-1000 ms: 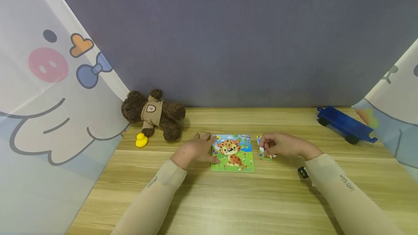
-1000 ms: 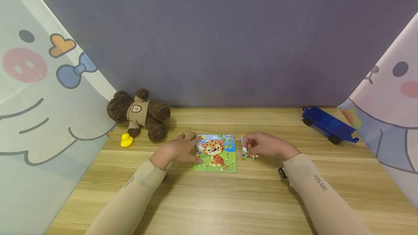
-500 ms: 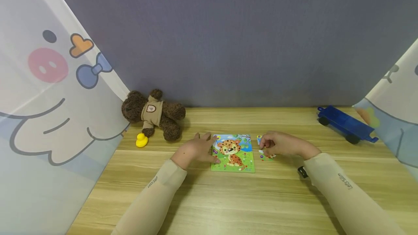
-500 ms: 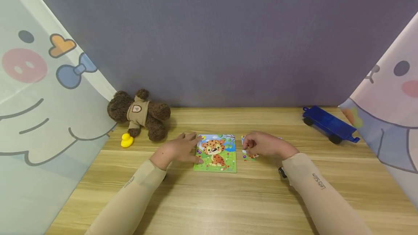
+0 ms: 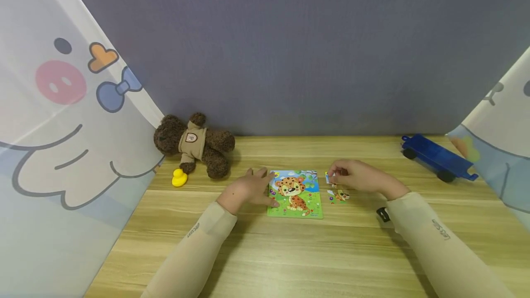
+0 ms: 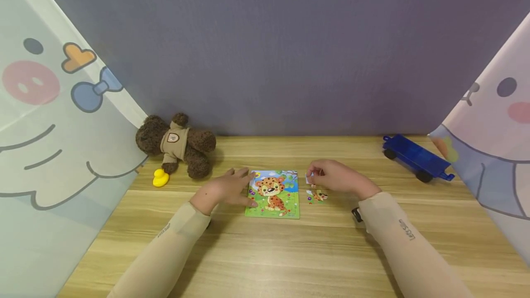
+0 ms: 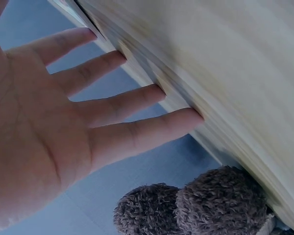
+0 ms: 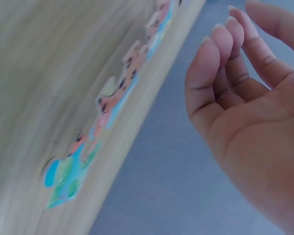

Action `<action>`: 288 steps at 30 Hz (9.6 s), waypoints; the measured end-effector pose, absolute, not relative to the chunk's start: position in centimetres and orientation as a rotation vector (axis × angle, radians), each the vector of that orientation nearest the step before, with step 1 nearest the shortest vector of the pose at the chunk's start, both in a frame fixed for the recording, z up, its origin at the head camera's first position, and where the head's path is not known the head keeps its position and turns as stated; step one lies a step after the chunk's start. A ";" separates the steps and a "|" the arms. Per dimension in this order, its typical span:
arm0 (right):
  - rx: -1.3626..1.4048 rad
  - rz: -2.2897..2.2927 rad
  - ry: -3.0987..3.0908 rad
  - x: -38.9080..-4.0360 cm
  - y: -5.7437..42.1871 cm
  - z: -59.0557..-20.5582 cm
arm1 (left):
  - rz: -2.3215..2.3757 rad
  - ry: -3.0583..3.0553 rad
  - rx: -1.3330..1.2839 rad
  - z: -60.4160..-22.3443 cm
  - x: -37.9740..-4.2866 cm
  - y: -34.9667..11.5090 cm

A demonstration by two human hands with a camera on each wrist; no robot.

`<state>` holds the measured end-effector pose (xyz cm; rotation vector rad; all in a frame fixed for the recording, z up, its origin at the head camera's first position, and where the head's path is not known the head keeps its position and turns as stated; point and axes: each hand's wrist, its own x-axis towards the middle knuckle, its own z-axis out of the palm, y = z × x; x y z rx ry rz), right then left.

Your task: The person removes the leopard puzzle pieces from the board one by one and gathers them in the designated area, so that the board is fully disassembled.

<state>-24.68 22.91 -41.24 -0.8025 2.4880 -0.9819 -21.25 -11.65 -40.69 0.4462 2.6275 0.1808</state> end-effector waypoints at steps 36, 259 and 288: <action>-0.824 -1.088 2.328 -25.3 13.7 -42.0 | 0.162 2.669 0.523 -41.1 -21.2 -9.1; -0.923 -0.898 2.409 -25.2 16.3 -41.9 | 0.082 2.675 0.508 -41.4 -20.4 -5.8; -0.837 -0.758 2.438 -25.2 15.2 -42.8 | 0.010 2.673 0.445 -41.7 -20.8 -5.0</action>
